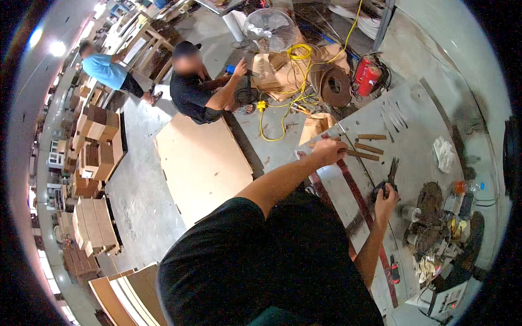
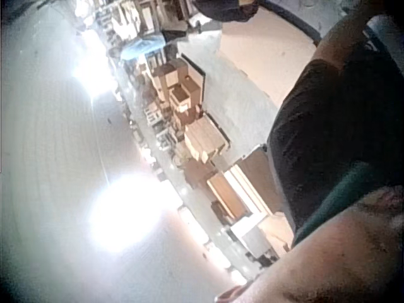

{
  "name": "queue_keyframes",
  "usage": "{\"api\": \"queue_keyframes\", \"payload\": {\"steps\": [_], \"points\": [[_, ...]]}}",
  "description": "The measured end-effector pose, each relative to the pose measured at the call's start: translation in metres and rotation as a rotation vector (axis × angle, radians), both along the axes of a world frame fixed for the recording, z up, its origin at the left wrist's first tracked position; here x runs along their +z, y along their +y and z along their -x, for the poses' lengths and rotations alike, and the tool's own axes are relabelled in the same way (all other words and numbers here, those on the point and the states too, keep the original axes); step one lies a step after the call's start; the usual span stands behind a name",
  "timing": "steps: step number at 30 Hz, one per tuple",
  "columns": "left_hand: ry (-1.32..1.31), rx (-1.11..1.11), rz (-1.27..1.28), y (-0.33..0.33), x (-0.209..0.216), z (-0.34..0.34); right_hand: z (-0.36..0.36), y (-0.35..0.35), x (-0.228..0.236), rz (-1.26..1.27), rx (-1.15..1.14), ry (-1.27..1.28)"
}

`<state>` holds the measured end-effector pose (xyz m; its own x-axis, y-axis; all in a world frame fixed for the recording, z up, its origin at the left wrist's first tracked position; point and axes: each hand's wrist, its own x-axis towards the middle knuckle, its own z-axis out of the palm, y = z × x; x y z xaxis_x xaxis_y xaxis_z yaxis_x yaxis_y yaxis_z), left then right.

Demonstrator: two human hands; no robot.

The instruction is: The person uses scissors to trim thin strips of wood veneer on a metal workbench, aligning them and cutting them to size.

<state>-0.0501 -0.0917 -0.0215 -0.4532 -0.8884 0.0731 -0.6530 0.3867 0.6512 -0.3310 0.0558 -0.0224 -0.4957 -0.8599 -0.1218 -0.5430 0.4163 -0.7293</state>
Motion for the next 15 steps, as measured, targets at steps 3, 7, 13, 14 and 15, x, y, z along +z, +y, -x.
{"api": "queue_keyframes", "payload": {"steps": [3, 7, 13, 14, 15], "points": [[-0.006, 0.009, 0.015, 0.002, 0.008, 0.001, 0.016, 0.008, -0.027, 0.118, 0.098, 0.256], [-0.02, 0.029, 0.027, 0.004, 0.002, 0.003, 0.01, 0.011, -0.015, 0.047, 0.061, 0.593], [-0.057, 0.059, 0.197, 0.002, -0.006, 0.005, 0.02, 0.012, -0.022, -0.04, 0.038, 0.509], [-0.055, 0.067, 0.209, 0.003, -0.007, 0.005, 0.018, 0.012, -0.016, -0.081, 0.05, 0.501], [-0.092, 0.072, 0.18, 0.003, -0.007, 0.006, 0.019, 0.01, -0.01, -0.109, 0.061, 0.461]]}}
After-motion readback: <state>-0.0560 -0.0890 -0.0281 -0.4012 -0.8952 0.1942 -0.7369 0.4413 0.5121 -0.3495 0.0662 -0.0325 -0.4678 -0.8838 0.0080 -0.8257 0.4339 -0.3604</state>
